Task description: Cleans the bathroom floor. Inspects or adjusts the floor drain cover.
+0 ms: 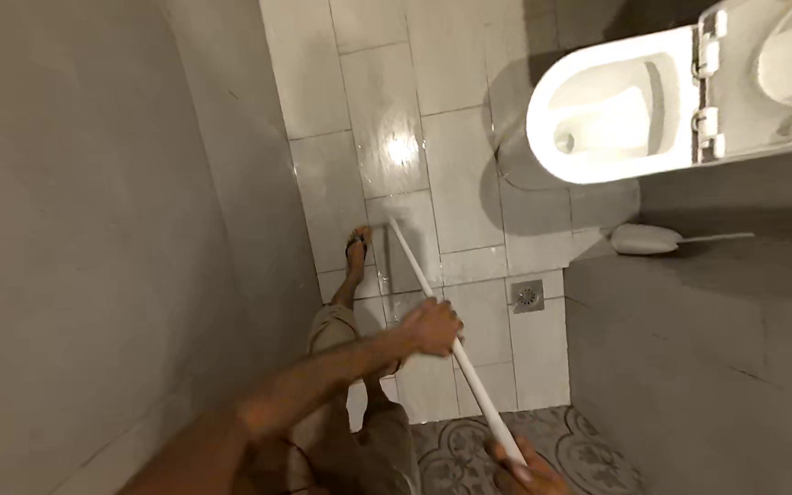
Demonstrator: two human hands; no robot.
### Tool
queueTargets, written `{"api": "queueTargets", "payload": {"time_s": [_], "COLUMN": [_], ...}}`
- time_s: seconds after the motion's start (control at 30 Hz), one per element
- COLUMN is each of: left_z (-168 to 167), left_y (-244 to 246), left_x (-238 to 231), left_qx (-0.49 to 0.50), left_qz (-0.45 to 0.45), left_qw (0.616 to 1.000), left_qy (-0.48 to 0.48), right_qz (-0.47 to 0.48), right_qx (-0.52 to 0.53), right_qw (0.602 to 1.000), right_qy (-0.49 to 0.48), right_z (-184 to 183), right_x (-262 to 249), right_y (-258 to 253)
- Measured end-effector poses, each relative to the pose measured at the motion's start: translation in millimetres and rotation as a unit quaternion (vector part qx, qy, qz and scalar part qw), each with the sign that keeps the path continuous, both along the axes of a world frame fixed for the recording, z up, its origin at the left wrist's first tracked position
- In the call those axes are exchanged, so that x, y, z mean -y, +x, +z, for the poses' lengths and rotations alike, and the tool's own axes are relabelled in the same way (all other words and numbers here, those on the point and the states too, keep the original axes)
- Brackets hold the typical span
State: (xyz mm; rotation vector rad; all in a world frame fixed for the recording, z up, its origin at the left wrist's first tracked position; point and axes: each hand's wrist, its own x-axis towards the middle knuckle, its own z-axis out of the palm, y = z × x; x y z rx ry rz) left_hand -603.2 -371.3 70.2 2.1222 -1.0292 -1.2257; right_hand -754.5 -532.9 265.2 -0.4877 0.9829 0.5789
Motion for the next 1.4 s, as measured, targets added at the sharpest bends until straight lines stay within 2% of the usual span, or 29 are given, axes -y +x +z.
{"api": "queueTargets", "payload": {"time_s": [0.07,0.13,0.23,0.3,0.33,0.4,0.43,0.5,0.57,0.63,0.77,0.93,1.07,1.17,1.23,1.3,1.4], "left_z": [-25.8,-62.8,-137.1,-169.2,-178.8,-183.3,-180.8,-160.7,-137.6,-110.5,-70.9,-36.4,-17.0,1.2,16.2,25.4,26.0], "left_y": [77.8,156.8,250.2,284.9,297.6,303.4,288.4,254.9,224.5,178.8,70.2,-73.3,-172.7,-199.0,-197.4,-169.1,-97.8], "left_x": [-56.1,-115.1,-197.6,-238.3,-256.2,-276.1,-276.2,-258.1,-233.2,-202.0,-144.0,-68.4,-16.9,6.2,15.7,12.1,-28.0], "left_qx": [0.039,0.096,0.161,0.142,0.143,0.127,0.106,0.051,0.036,0.007,-0.001,-0.073,-0.118,-0.103,-0.092,-0.061,-0.014], "left_qz": [0.043,0.11,0.176,0.179,0.176,0.172,0.17,0.198,0.226,0.214,0.168,0.139,0.163,0.156,0.114,0.096,0.161], "left_qw": [0.997,0.985,0.959,0.956,0.956,0.964,0.97,0.975,0.972,0.975,0.985,0.987,0.979,0.982,0.989,0.993,0.986], "left_qy": [0.049,0.095,0.156,0.185,0.186,0.159,0.136,0.09,0.05,0.049,0.048,0.016,-0.009,-0.022,-0.006,0.014,0.03], "right_qz": [0.026,0.016,-0.033,-0.096,-0.116,-0.132,-0.125,-0.118,-0.133,-0.135,-0.141,-0.166,-0.187,-0.198,-0.147,-0.067,0.048], "right_qx": [0.028,0.064,0.084,0.069,0.067,0.042,0.021,0.038,0.041,0.014,-0.085,-0.108,-0.142,-0.159,-0.147,-0.087,-0.018], "right_qw": [0.999,0.997,0.993,0.984,0.982,0.983,0.985,0.983,0.98,0.98,0.983,0.979,0.97,0.964,0.977,0.994,0.997], "right_qy": [0.021,0.028,0.08,0.13,0.133,0.116,0.113,0.135,0.145,0.145,0.075,0.043,0.062,0.075,0.041,-0.003,-0.062], "right_z": [-60.8,-139.1,-250.0,-293.1,-297.2,-283.4,-267.8,-237.0,-197.6,-158.2,-93.6,-41.2,-2.0,17.1,29.0,28.2,0.8], "right_x": [-39.2,-103.4,-209.9,-267.5,-288.8,-305.0,-300.1,-275.7,-248.9,-219.7,-175.1,-115.1,-69.8,-46.3,-39.3,-41.2,-64.4], "right_y": [61.8,142.2,249.1,284.9,295.4,294.0,277.1,247.3,220.8,182.7,97.0,-35.0,-106.9,-122.2,-116.9,-95.1,-41.1]}}
